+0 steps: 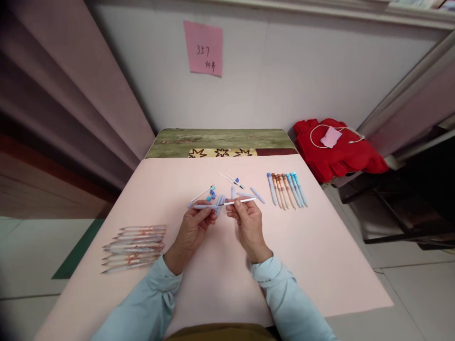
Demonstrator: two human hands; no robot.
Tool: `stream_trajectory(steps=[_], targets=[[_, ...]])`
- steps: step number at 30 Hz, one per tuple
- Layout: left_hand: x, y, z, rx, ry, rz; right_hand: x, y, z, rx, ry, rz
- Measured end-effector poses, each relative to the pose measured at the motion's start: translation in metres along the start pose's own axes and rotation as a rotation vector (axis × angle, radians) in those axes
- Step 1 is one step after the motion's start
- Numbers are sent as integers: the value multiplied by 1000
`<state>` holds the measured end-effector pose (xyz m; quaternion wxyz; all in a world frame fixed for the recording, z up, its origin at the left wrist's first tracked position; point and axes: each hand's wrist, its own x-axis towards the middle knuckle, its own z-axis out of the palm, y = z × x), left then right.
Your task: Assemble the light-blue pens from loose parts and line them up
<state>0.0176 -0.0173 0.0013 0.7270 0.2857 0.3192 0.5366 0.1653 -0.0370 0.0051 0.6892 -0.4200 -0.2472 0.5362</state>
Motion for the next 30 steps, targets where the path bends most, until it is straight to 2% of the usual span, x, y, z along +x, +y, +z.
stream_trajectory(steps=[8,18,24,30], targets=[[1,-1,1,-15,47,-4,-5,0,-3,-58,71,-118],[0,-3,1,-1,24,-12,-7,3,-4,-144,41,-88],[-1,-1,2,-8,22,-15,-7,4,-7,-264,6,-136],[1,3,0,14,45,12,-5,0,-12,-225,-10,-172]])
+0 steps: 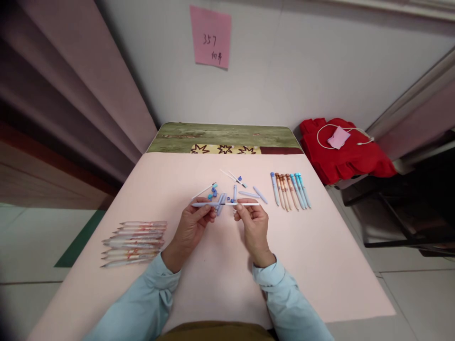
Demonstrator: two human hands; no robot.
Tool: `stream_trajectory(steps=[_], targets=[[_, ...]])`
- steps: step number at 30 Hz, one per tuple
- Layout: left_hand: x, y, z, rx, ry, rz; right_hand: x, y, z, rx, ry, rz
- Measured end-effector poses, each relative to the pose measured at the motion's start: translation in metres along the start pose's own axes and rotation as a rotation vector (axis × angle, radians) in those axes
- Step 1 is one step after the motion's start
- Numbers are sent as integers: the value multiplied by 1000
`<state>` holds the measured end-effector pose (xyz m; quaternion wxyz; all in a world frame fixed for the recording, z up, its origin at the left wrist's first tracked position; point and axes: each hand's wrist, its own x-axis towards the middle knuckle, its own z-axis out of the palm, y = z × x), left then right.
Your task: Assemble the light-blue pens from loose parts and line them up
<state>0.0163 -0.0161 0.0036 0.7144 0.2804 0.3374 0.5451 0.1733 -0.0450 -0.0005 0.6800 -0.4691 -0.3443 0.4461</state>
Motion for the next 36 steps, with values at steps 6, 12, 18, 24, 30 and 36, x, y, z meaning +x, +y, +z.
stream_trajectory(steps=[6,12,18,24,30,36], targets=[[-3,-8,0,56,-43,-60,-3,-1,1,-46,-64,38],[-9,-10,2,323,-175,-33,-2,-6,-1,-157,-135,30],[-17,-11,9,414,-406,-156,2,-13,-6,-197,-255,80],[-23,-13,13,290,-496,-301,5,-14,-8,-145,-143,40],[-22,-15,10,163,-486,-396,9,-10,-12,-199,-45,-43],[-21,-17,9,140,-500,-487,17,-7,-18,-202,131,-80]])
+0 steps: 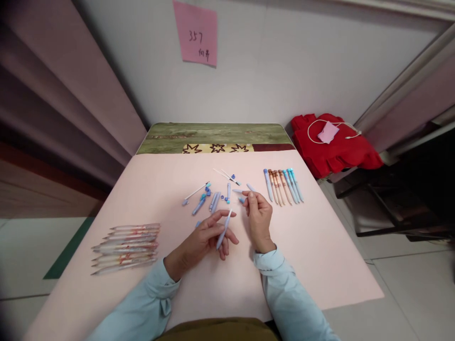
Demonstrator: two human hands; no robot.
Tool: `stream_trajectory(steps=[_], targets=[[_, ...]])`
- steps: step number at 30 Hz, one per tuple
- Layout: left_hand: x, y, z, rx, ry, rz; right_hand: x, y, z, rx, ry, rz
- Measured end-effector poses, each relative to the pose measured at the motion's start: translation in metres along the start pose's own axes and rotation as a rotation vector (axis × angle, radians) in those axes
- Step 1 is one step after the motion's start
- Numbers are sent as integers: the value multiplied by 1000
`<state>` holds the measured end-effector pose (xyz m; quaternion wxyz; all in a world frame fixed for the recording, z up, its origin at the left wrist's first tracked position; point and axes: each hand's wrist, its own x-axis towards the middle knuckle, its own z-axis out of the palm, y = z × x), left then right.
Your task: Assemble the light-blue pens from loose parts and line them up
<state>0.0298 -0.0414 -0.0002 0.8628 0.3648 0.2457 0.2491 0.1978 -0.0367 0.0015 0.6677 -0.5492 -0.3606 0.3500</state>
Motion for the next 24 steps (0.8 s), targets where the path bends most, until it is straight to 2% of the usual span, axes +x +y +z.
stream_trajectory(steps=[5,8,13,17,19,24], targets=[[-2,-5,6,91,-111,-100,17,7,-12,-47,160,-54],[-1,-8,8,170,-91,-71,25,11,-17,-114,202,-80],[3,-11,9,499,71,64,23,16,-14,-250,97,-107],[3,-11,11,873,211,293,20,20,-11,-385,54,-156],[3,-11,11,1018,290,363,20,22,-11,-426,53,-174],[3,-18,9,1142,375,266,21,26,-10,-493,31,-193]])
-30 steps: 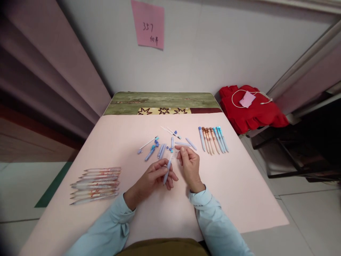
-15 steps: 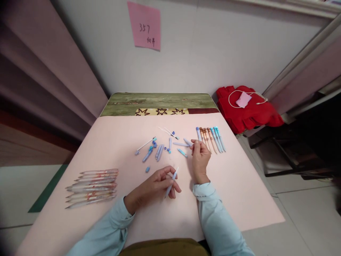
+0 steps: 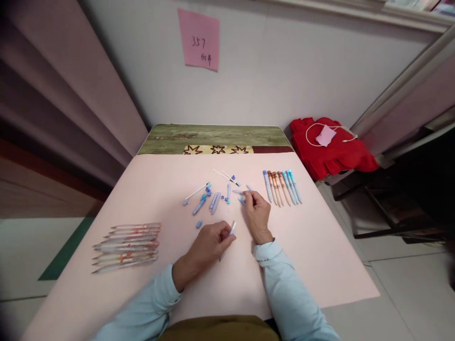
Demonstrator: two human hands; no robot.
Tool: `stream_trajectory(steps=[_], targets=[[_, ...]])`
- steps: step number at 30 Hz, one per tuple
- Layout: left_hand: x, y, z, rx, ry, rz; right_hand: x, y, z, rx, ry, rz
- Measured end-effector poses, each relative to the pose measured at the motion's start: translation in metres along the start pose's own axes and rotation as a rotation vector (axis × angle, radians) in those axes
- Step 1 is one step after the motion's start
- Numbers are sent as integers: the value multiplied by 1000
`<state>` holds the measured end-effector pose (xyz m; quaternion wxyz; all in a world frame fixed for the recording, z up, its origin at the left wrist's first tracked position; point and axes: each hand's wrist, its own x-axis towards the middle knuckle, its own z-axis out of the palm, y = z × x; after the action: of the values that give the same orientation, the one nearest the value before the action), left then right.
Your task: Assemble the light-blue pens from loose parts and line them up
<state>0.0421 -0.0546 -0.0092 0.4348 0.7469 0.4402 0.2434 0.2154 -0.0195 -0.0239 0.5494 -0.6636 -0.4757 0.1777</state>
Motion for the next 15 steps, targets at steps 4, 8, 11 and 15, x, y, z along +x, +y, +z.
stream_trajectory(steps=[4,8,11,15], targets=[[1,2,-4,78,-11,-61,1,2,1,-14,4,10],[12,6,-28,161,158,-95,1,5,2,7,12,20],[24,7,-49,384,285,-227,2,6,4,28,12,18],[36,5,-55,593,234,-361,3,6,5,54,9,9]])
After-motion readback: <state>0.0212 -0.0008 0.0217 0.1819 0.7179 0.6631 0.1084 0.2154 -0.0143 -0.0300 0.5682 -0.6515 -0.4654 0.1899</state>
